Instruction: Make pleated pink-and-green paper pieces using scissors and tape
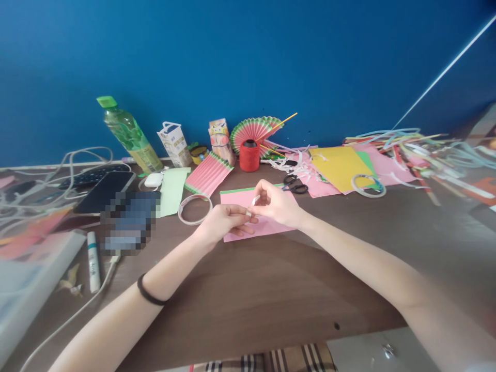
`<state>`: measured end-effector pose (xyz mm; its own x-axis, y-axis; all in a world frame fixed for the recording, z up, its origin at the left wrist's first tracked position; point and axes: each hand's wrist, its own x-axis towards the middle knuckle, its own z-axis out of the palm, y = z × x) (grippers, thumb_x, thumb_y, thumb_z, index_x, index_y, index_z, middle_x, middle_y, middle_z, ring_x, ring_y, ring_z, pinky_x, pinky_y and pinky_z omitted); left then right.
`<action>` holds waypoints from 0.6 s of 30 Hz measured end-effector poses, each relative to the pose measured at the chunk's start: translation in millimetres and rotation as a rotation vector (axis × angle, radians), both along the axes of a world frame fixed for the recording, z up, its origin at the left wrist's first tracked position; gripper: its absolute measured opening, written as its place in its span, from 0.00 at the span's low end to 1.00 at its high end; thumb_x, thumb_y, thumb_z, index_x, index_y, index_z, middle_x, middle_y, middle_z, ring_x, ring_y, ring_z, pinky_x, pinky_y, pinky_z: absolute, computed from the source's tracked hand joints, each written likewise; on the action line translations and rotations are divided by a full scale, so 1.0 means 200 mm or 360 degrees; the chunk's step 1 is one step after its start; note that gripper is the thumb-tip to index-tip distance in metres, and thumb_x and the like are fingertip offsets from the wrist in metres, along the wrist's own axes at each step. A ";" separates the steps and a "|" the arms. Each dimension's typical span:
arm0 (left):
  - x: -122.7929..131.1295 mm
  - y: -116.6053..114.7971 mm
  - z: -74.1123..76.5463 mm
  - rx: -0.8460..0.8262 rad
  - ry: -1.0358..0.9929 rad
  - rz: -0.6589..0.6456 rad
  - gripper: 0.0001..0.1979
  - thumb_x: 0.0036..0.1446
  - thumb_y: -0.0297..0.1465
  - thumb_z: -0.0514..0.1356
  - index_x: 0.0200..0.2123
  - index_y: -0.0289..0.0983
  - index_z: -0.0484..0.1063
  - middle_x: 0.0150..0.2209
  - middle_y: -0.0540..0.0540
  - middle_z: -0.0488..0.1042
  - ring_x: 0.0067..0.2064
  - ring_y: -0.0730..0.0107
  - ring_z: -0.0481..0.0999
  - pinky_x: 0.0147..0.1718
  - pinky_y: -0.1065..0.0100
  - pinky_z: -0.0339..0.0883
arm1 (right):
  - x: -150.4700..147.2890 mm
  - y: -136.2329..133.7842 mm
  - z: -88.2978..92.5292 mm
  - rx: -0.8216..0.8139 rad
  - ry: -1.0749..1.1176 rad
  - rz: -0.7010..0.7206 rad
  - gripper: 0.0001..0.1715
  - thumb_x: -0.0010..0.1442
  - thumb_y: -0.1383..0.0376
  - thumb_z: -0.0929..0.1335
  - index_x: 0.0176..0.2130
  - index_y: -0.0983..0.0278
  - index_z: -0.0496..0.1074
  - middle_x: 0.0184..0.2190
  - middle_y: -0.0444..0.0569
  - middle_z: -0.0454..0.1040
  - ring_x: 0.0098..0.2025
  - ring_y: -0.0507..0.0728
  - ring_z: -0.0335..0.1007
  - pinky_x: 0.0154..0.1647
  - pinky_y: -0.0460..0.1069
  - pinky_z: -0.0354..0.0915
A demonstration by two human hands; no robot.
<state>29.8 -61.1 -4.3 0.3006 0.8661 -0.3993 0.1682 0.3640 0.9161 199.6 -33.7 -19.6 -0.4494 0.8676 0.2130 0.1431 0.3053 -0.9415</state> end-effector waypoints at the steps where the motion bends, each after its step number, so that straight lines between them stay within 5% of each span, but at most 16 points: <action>1: 0.00 0.00 0.00 0.0009 0.0000 0.0003 0.08 0.46 0.26 0.61 0.33 0.31 0.72 0.38 0.40 0.78 0.27 0.72 0.77 0.25 0.74 0.66 | 0.00 0.00 0.01 0.0013 -0.0005 -0.0004 0.14 0.47 0.65 0.69 0.30 0.62 0.58 0.28 0.41 0.66 0.29 0.50 0.65 0.30 0.47 0.62; 11: 0.00 -0.01 0.00 0.0062 -0.0014 -0.0065 0.08 0.47 0.26 0.61 0.34 0.31 0.72 0.39 0.39 0.77 0.27 0.73 0.77 0.24 0.75 0.67 | 0.00 -0.01 0.06 0.0214 -0.0133 -0.0142 0.07 0.51 0.64 0.67 0.30 0.63 0.62 0.31 0.45 0.70 0.31 0.51 0.66 0.33 0.48 0.61; 18: -0.02 0.00 -0.01 0.0113 -0.0042 -0.0175 0.09 0.47 0.28 0.61 0.34 0.32 0.72 0.39 0.40 0.77 0.27 0.73 0.77 0.25 0.73 0.68 | 0.01 0.00 0.06 -0.0008 0.0002 -0.0029 0.13 0.49 0.62 0.69 0.30 0.63 0.60 0.28 0.44 0.69 0.31 0.51 0.67 0.34 0.49 0.63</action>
<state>26.2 -60.7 -7.2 0.4050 0.8531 -0.3290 0.1793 0.2787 0.9435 202.0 -34.6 -7.5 -0.4335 0.8766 0.2089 0.1475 0.2977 -0.9432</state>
